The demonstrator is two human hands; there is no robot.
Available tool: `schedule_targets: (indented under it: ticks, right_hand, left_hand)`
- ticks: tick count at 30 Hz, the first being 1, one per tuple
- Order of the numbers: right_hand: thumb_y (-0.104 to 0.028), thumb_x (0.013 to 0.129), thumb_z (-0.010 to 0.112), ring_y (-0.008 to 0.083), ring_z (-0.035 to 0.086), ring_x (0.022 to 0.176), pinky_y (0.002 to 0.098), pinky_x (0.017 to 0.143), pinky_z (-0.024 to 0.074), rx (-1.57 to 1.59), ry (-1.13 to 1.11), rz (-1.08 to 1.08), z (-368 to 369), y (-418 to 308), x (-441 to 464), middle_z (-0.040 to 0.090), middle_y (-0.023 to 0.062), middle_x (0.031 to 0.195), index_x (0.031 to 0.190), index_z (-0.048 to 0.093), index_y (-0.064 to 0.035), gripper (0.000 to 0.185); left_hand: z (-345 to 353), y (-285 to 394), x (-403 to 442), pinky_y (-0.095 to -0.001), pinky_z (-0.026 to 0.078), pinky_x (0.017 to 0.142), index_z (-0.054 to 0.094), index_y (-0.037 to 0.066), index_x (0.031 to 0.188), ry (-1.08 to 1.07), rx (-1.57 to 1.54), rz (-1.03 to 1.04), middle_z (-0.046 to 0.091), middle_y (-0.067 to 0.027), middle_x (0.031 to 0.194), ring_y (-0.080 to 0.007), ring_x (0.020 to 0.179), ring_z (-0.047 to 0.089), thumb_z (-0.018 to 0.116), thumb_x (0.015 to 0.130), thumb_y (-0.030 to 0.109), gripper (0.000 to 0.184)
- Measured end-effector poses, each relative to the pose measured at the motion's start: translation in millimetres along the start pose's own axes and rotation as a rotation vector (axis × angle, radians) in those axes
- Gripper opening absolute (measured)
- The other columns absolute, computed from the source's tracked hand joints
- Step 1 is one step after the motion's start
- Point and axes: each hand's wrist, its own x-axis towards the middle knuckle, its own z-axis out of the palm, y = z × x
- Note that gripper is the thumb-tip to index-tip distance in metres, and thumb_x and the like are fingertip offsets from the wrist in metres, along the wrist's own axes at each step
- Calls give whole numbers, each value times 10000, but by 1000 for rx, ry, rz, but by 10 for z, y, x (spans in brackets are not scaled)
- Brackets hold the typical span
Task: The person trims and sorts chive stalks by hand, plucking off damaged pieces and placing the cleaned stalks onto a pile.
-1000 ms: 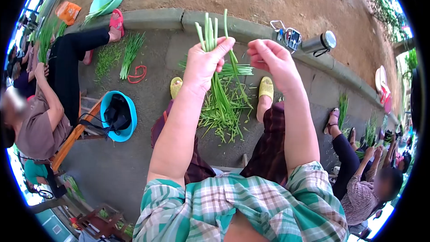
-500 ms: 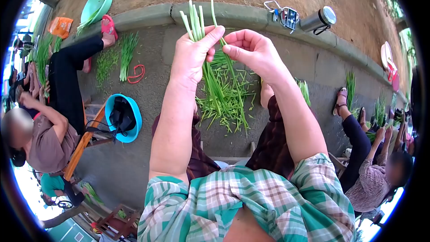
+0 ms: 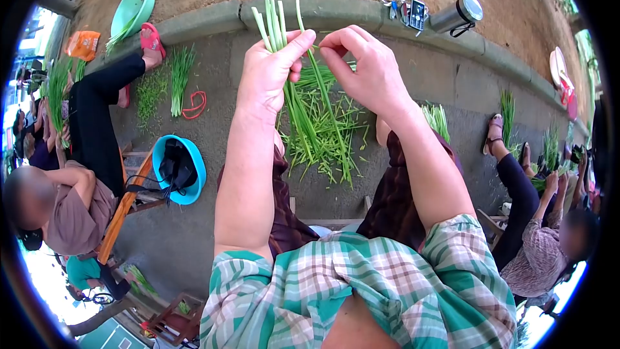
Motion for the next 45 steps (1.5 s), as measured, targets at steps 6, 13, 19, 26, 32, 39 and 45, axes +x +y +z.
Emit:
schedule_targets:
  ticks: [6,13,19,26,32,39,45]
  right_hand:
    - [-93,845,653,291,630,802,382,697,503,-48,58,-99,97,-27,39,612,94,839,886,602,-54,76]
    - [-88,840,658,287,622,818,378,735,486,-102,165,-273,175,0,72,604,84,858,892,585,-52,96]
    - [1,867,630,233,622,807,324,724,496,137,383,-160,93,-66,102,615,81,852,934,598,-32,82]
    - [-146,975,579,57,606,804,225,772,532,829,219,649,-112,268,52,645,1,917,1129,630,-41,194]
    - [-210,987,563,55,610,789,252,772,562,971,11,861,-189,357,-16,638,-18,906,1142,637,-57,230]
    - [-271,983,574,57,605,785,239,747,553,881,-220,871,-195,249,-18,640,-14,900,1043,645,-58,232]
    - [-282,1005,518,95,641,856,234,760,539,639,-356,904,-135,299,-48,665,19,958,1017,644,-39,275]
  left_hand:
    - [-3,29,-10,-215,367,494,710,20,968,36,40,11,619,12,771,-49,591,496,775,828,190,230]
    - [-7,40,-37,-210,378,507,712,28,967,69,-28,42,627,12,782,-49,617,501,772,829,166,204]
    - [-215,113,57,-191,396,496,688,10,1003,220,-132,98,665,-48,860,-48,615,499,733,866,147,198]
    - [-708,267,176,-205,412,490,674,6,1010,258,-318,148,660,-74,865,-74,624,509,724,874,140,197]
    - [-916,360,188,-217,398,492,644,1,1074,336,-356,164,632,-68,888,-77,632,497,718,882,151,254]
    - [-963,420,151,-193,372,480,634,48,1094,390,-371,174,606,-32,873,-61,609,471,709,892,182,254]
    - [-1078,421,164,-203,379,490,644,40,1073,394,-409,178,601,-35,858,-69,622,476,720,883,183,250]
